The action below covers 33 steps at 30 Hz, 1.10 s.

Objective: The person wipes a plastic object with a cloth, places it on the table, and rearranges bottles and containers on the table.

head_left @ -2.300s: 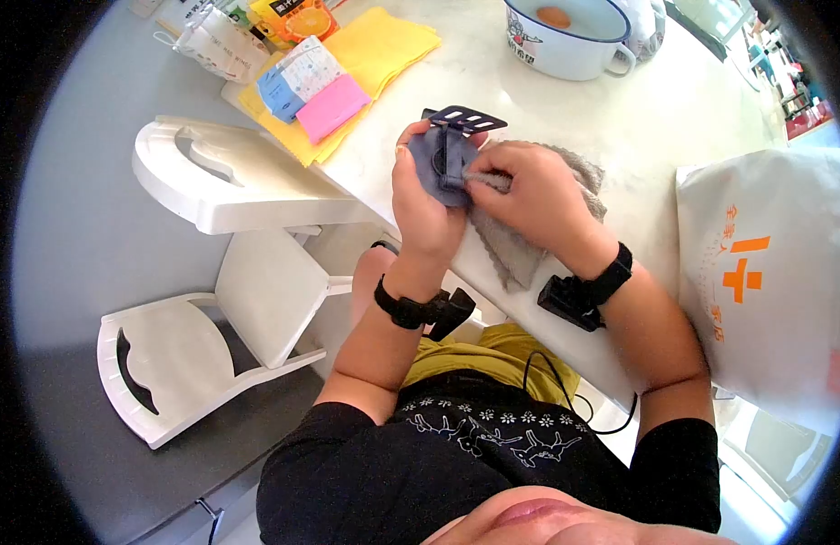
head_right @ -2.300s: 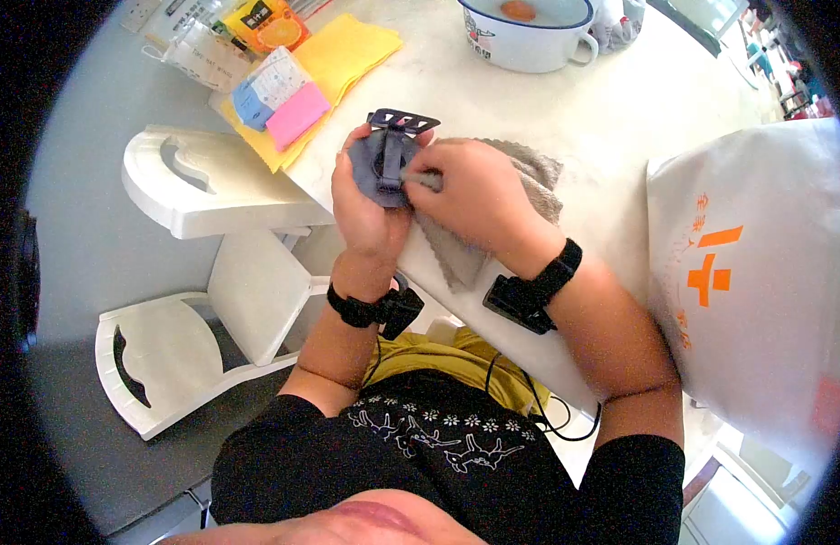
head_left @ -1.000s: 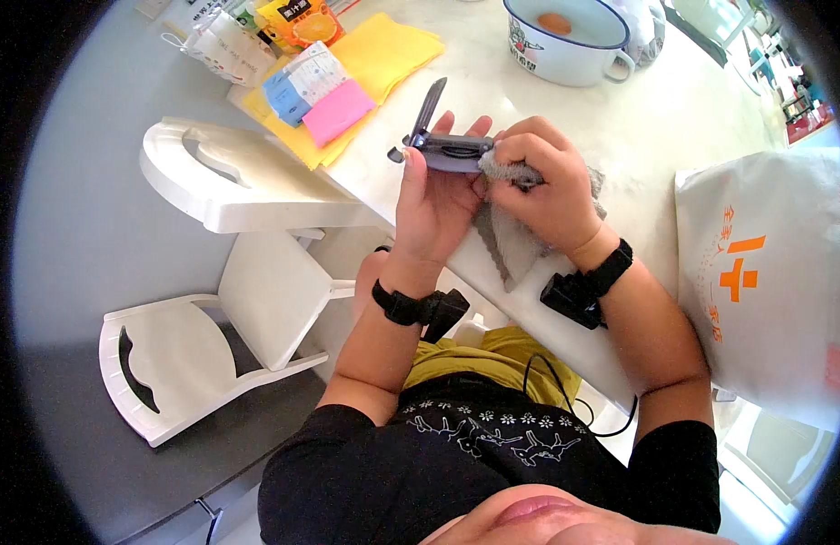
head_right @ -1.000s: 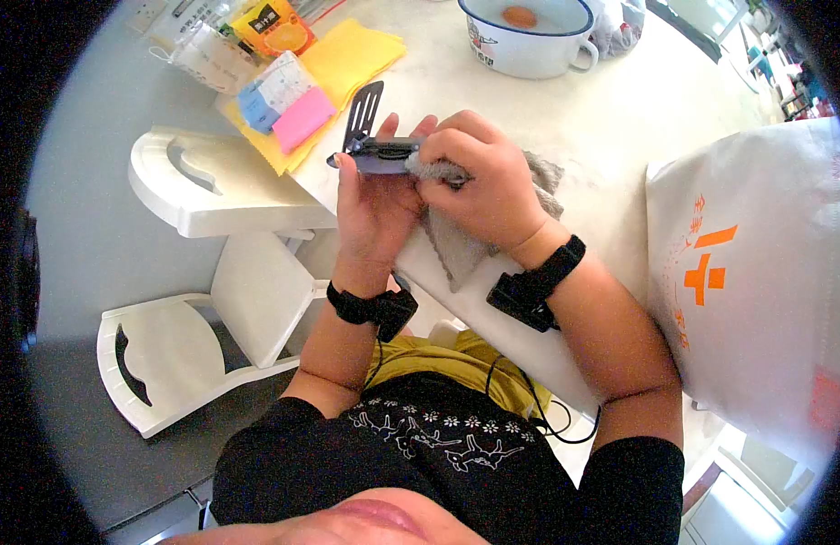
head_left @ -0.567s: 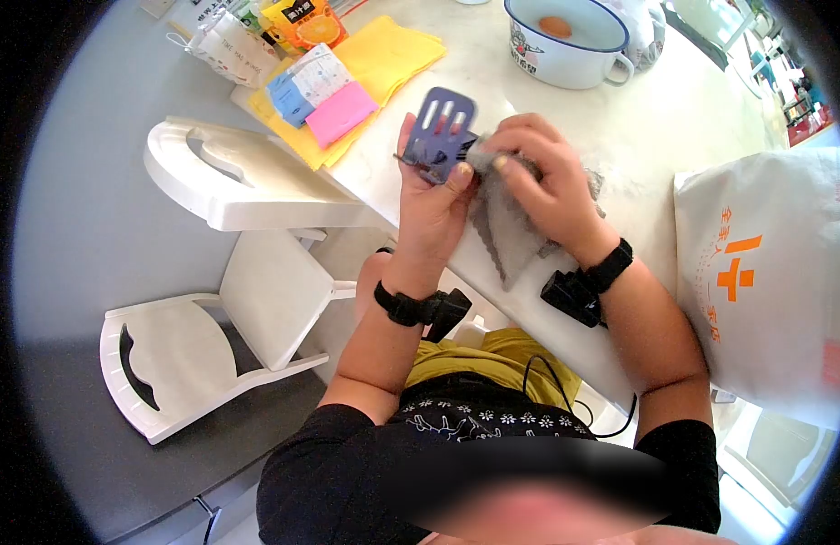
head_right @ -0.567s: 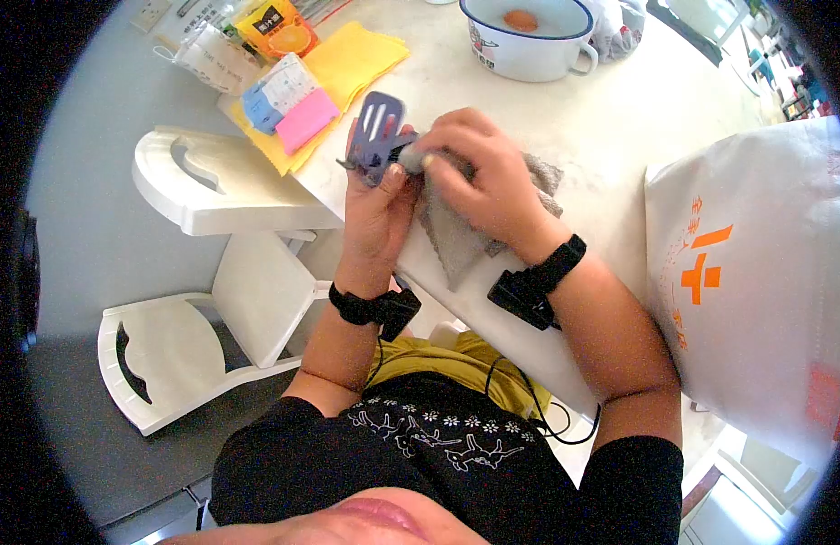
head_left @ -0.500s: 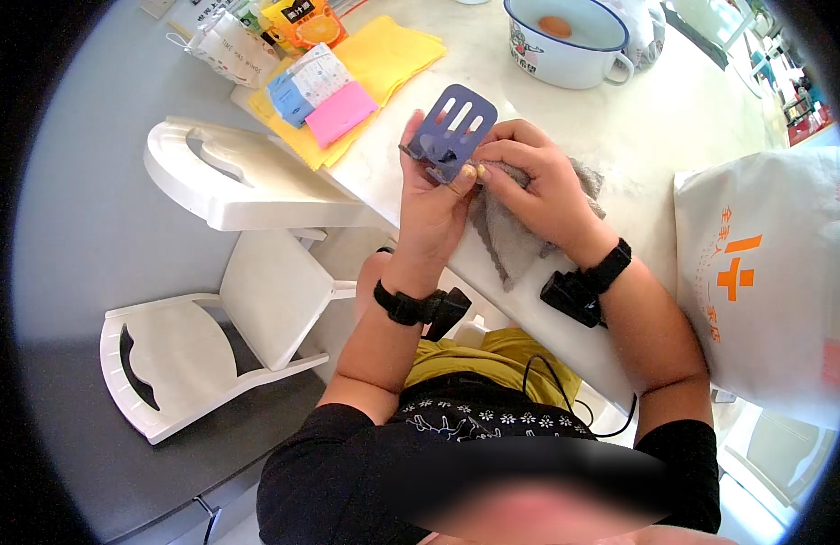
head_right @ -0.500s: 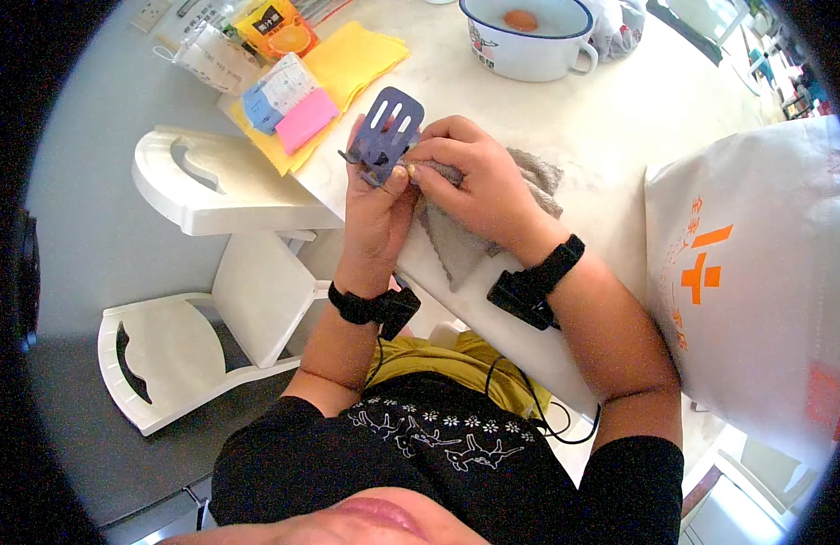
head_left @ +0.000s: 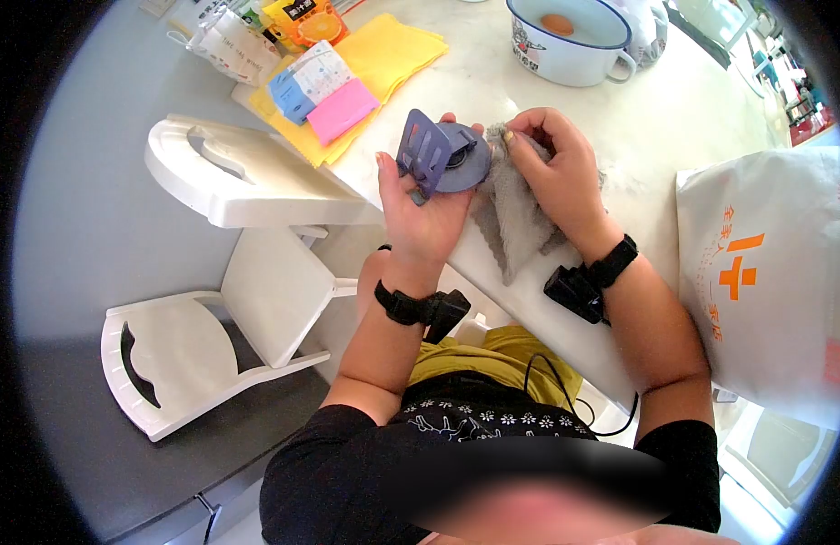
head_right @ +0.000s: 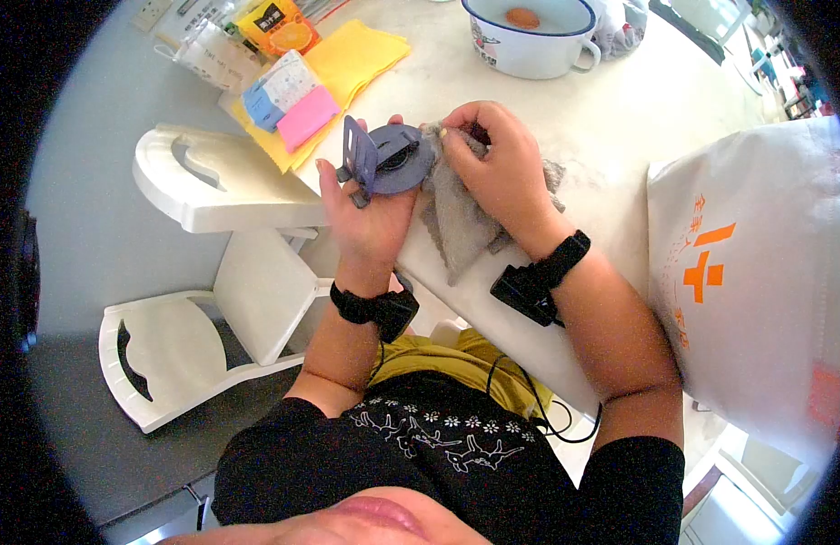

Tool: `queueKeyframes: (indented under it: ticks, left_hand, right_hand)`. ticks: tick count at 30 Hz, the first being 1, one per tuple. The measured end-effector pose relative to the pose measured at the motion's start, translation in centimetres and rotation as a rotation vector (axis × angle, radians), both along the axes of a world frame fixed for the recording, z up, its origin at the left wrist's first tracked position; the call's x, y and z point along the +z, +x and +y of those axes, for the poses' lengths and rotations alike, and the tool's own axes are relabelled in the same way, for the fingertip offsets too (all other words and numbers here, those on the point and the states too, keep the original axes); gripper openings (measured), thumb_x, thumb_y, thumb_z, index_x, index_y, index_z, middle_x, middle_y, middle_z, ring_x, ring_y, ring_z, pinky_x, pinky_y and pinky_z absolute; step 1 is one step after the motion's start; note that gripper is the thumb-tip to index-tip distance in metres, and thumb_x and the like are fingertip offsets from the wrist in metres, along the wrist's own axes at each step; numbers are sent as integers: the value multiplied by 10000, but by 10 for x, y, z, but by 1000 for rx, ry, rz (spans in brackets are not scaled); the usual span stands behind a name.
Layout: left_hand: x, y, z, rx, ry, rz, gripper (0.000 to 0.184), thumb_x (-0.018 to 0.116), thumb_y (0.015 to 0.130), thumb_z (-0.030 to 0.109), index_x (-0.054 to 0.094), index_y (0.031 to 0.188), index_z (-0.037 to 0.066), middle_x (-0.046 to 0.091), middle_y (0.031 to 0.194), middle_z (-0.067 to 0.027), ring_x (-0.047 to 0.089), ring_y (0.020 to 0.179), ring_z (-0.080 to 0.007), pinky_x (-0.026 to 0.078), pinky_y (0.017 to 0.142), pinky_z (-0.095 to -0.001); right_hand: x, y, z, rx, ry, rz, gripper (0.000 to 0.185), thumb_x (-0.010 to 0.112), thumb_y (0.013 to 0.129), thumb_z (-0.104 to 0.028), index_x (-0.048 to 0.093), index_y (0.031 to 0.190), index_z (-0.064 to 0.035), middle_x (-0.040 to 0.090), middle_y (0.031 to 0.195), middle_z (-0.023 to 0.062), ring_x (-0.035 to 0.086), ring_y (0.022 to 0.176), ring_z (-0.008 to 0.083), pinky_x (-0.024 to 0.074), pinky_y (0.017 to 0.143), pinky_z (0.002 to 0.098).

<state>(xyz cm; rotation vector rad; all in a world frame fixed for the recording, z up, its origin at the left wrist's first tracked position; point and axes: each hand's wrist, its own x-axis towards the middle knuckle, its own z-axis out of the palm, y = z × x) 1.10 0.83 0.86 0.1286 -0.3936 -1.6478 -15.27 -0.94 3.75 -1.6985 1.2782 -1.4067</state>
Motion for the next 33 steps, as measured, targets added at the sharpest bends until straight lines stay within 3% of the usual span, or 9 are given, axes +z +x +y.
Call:
queueKeyframes:
  ticks: [5,13,21,23,27,29,33]
  left_hand:
    - [3,-2,-2,5,70,-3,569,394,955,556,413,1391,190,449,1396,-142,391,1320,-396,331,1078,-551]
    - [4,-1,-4,-56,133,83,440,406,925,341,485,1320,166,437,1395,-221,407,1278,-458,324,1073,-575]
    - [5,-8,-6,-29,110,2,369,364,938,345,510,1216,152,502,1303,-211,456,1235,-430,366,1049,-569]
    - [7,-8,-6,-42,122,20,367,354,942,350,509,1209,152,515,1282,-205,471,1218,-424,375,1045,-561]
    - [6,-7,-6,-47,157,20,387,329,951,364,509,1209,138,527,1262,-203,475,1202,-433,368,1051,-560]
    - [6,-6,-6,-49,169,4,397,317,955,369,510,1206,130,529,1260,-203,472,1204,-438,364,1053,-562]
    - [6,-5,-6,-69,203,77,423,304,955,377,505,1209,105,525,1259,-216,455,1213,-451,350,1055,-575]
  right_hand:
    - [1,3,1,130,-80,144,176,684,795,-141,652,911,-13,634,890,149,624,843,304,502,770,364]
    - [4,11,13,113,51,277,165,673,793,-173,704,891,-43,639,887,161,624,845,348,507,755,410]
    - [2,29,31,258,-83,318,151,656,788,-173,706,846,-43,637,870,169,613,850,365,499,767,437]
    - [2,27,30,302,-107,351,153,667,791,-130,700,917,-48,633,932,139,608,843,335,499,750,393]
    - [7,24,31,311,-148,434,163,657,784,-127,711,924,-65,628,943,133,613,852,325,503,757,397]
    - [12,23,33,265,-115,536,170,635,767,-154,735,891,-94,640,854,153,629,839,328,513,777,420]
    - [21,19,35,249,-60,611,183,630,754,-159,747,890,-122,639,837,148,638,820,327,520,767,417]
